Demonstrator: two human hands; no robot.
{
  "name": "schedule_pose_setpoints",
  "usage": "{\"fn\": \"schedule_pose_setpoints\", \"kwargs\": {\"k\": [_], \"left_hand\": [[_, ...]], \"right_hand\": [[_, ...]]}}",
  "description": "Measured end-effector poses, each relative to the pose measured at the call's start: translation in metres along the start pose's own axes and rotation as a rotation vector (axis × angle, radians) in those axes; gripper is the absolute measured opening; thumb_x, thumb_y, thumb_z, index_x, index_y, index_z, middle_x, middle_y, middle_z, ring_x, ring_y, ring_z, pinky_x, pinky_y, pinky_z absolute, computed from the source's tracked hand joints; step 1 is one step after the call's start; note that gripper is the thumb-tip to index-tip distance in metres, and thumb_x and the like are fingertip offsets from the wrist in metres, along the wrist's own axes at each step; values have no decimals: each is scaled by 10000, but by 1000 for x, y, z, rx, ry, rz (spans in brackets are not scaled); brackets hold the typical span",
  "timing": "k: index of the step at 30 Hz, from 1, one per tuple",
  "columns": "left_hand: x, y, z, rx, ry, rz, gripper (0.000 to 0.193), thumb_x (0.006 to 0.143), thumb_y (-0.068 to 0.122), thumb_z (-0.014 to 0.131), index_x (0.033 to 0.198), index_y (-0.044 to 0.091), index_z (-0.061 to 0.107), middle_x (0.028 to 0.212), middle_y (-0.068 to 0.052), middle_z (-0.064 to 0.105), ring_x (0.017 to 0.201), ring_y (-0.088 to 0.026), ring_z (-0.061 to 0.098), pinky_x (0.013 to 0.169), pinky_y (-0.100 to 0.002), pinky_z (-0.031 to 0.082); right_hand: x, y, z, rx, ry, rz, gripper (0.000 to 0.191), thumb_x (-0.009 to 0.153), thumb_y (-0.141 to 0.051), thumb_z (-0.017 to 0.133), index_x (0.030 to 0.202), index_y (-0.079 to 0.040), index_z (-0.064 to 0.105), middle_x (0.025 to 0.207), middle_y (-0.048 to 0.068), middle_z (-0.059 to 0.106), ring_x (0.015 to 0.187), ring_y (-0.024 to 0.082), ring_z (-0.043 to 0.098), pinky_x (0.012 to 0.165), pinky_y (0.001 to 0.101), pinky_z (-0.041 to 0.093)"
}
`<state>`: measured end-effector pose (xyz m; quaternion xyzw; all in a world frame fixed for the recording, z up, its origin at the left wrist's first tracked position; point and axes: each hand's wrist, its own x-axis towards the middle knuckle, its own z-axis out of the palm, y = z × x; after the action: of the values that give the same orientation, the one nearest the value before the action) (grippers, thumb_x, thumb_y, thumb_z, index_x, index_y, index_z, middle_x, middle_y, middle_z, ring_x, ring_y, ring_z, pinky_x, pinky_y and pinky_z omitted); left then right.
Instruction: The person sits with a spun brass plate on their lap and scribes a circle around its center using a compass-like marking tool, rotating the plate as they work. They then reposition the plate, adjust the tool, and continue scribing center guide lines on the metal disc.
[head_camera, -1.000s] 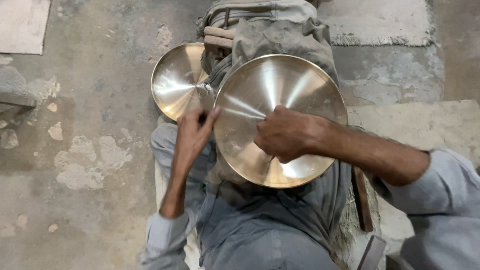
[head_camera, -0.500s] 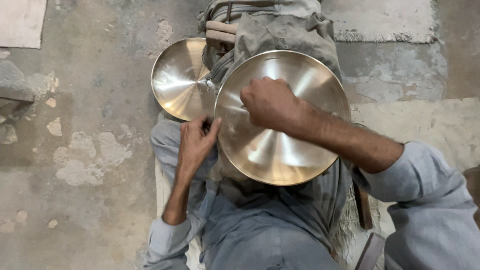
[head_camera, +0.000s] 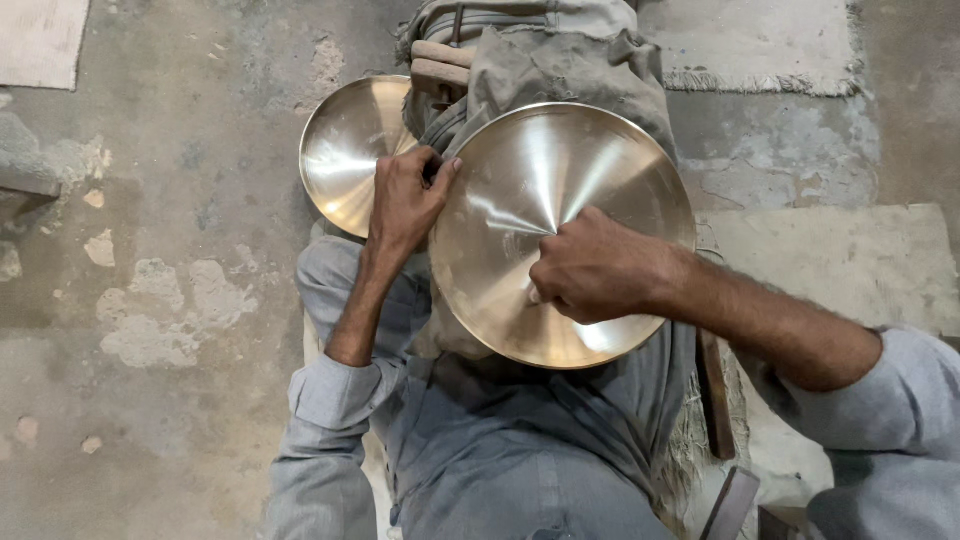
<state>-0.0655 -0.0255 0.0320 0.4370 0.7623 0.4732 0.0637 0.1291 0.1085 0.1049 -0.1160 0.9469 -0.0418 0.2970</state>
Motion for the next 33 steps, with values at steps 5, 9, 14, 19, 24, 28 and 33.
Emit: {"fn": "schedule_pose_setpoints", "kwargs": {"k": [5, 9, 14, 19, 24, 28, 33], "left_hand": [[-39, 5, -15, 69, -132, -397, 481, 1028, 382, 664, 790, -30, 737, 602, -145, 638, 511, -211, 550, 508, -413, 438], [-95, 13, -34, 25, -262, -478, 458, 956, 395, 702, 831, -44, 745, 592, -140, 649, 523, -173, 569, 512, -380, 454], [-118, 17, -23, -51, -223, -498, 357, 891, 306, 741, 874, -50, 736, 599, -117, 674, 512, -140, 609, 502, -349, 483], [-98, 4, -17, -58, -128, -411, 344, 899, 279, 749, 855, -61, 736, 610, -110, 674, 536, -137, 606, 528, -340, 494], [-55, -9, -12, 4, -92, -321, 318, 913, 245, 741, 814, -58, 734, 645, -125, 683, 555, -175, 621, 544, -365, 501], [-20, -7, -9, 29, -47, -123, 271, 895, 197, 747, 827, -65, 736, 685, -167, 706, 581, -210, 676, 589, -370, 536], [14, 1, -2, 38, -87, -51, 281, 891, 222, 746, 842, -54, 755, 699, -170, 726, 587, -235, 704, 582, -370, 557]], "right_hand": [[11, -3, -14, -132, -124, -22, 128, 744, -22, 654, 634, -80, 685, 551, 24, 586, 450, 133, 549, 393, 343, 462], [40, -10, -27, -179, -146, -46, 89, 781, -112, 712, 701, -72, 715, 660, 95, 696, 559, 188, 675, 470, 362, 523], [67, 6, -48, 131, 1, -21, 81, 771, -243, 825, 820, -182, 799, 796, 44, 776, 699, 237, 741, 559, 408, 536], [63, 22, -41, 210, 186, 284, 74, 901, -134, 694, 907, -117, 766, 791, 138, 743, 669, 262, 757, 492, 387, 628], [68, 3, -21, 24, 264, 369, 117, 906, -31, 618, 879, 10, 724, 675, 152, 685, 507, 226, 711, 390, 380, 605], [53, -17, 1, -62, 260, 175, 166, 909, -48, 614, 799, -29, 736, 631, 108, 647, 509, 182, 630, 418, 357, 513], [16, -6, 8, 24, 154, 4, 455, 1011, -227, 610, 610, -21, 672, 584, 64, 581, 388, 130, 506, 284, 339, 392]]}}
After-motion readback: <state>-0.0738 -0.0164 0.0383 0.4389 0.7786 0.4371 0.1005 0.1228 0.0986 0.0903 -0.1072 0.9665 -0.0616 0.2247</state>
